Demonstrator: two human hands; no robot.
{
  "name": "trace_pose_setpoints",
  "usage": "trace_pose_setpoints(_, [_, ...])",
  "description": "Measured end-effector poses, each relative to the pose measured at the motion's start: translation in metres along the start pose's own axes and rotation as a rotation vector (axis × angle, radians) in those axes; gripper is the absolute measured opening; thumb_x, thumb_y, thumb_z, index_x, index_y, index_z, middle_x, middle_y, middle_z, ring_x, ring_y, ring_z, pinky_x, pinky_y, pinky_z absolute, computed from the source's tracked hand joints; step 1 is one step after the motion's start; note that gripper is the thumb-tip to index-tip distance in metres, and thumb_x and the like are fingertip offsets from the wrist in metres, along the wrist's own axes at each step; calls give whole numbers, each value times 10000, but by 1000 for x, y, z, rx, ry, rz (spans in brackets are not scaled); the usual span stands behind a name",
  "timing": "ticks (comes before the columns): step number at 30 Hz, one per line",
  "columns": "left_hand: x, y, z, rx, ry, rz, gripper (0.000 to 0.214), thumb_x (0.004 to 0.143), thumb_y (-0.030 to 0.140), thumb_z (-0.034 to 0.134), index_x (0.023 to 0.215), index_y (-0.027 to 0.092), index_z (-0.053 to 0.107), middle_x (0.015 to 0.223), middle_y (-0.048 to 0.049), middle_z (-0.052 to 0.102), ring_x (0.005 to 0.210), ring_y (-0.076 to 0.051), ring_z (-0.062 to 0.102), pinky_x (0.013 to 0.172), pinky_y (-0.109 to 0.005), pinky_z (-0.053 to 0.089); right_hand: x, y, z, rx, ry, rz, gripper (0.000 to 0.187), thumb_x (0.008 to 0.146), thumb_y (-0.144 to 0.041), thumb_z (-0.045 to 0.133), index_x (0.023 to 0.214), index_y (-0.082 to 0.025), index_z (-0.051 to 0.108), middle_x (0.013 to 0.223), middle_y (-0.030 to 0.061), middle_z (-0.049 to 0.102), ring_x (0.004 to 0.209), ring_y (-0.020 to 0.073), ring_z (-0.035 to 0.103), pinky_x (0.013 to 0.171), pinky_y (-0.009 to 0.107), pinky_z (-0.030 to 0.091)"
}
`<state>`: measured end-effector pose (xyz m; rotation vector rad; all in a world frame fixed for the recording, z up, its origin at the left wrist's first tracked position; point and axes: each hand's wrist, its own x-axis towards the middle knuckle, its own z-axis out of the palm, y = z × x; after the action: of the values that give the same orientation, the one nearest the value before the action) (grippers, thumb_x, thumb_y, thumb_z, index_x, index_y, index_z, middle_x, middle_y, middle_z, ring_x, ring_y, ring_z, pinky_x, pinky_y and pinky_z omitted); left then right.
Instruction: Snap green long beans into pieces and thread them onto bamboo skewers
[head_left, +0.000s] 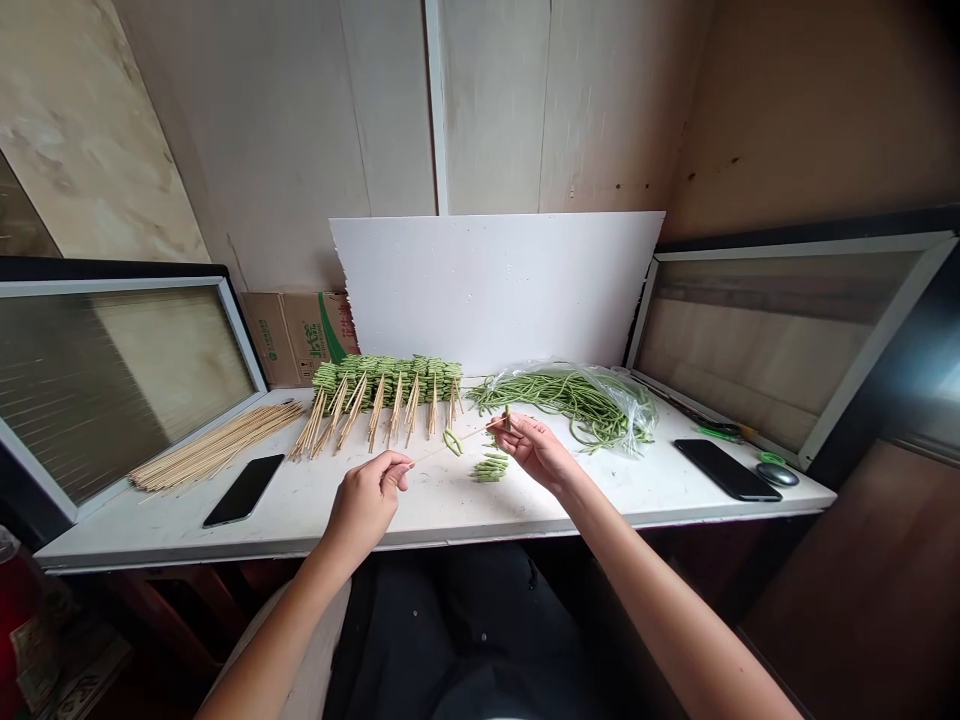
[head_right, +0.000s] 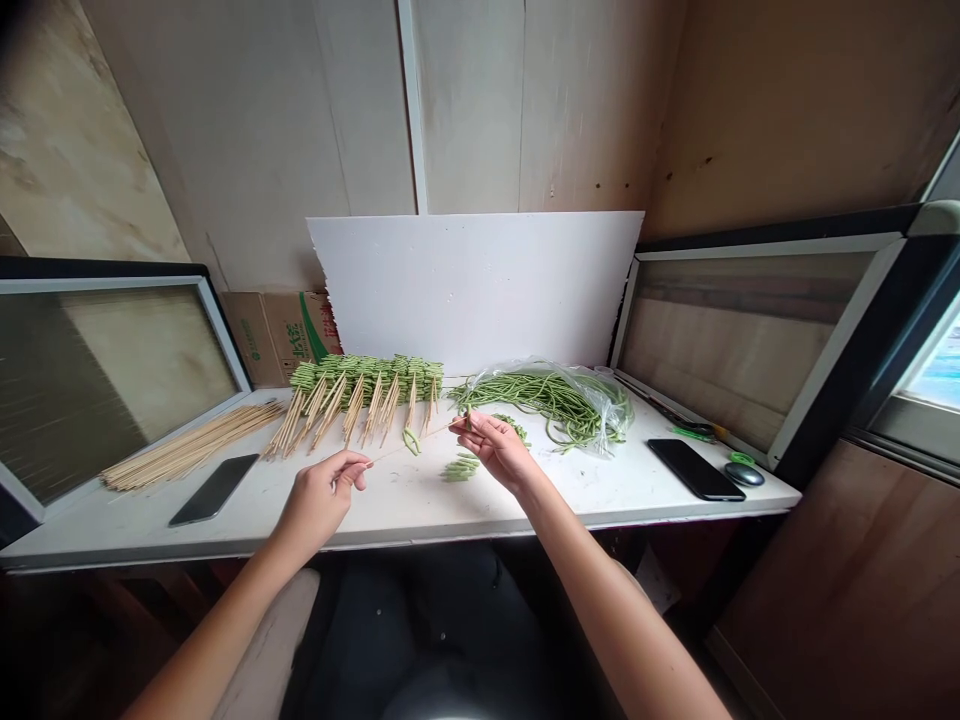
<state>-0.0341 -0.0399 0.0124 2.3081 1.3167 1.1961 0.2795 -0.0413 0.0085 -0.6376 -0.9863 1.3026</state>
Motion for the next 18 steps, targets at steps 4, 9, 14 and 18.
trace_pose_setpoints(4, [0,0,0,9,6,2,249,1005,333,499,958,229,720,748,-7,732,634,-178,639,635,-256,442,-1,0,1,-28,-7,3,315,822,-466,845,991,-209,780,1166,104,777,1150,250,710,1043,372,533])
trace_pose_setpoints(9, [0,0,1,14,4,5,256,1003,332,502,944,227,728,742,-6,733,621,-171,637,622,-253,436,0,2,-1,-45,9,13,324,834,-476,831,1007,-207,782,1168,108,779,1151,249,715,1025,359,542])
trace_pose_setpoints(14, [-1,0,1,11,-13,-13,256,1003,332,499,957,229,729,751,-3,732,633,-173,640,617,-255,427,1,3,-2,-56,27,26,343,820,-492,835,991,-201,778,1138,111,787,1142,248,721,979,343,554])
trace_pose_setpoints(18, [-1,-2,2,15,-9,-20,254,999,325,504,950,234,735,743,2,729,631,-174,641,599,-253,415,0,2,-1,-55,33,23,334,797,-484,855,956,-199,781,1086,105,799,1114,246,729,928,327,559])
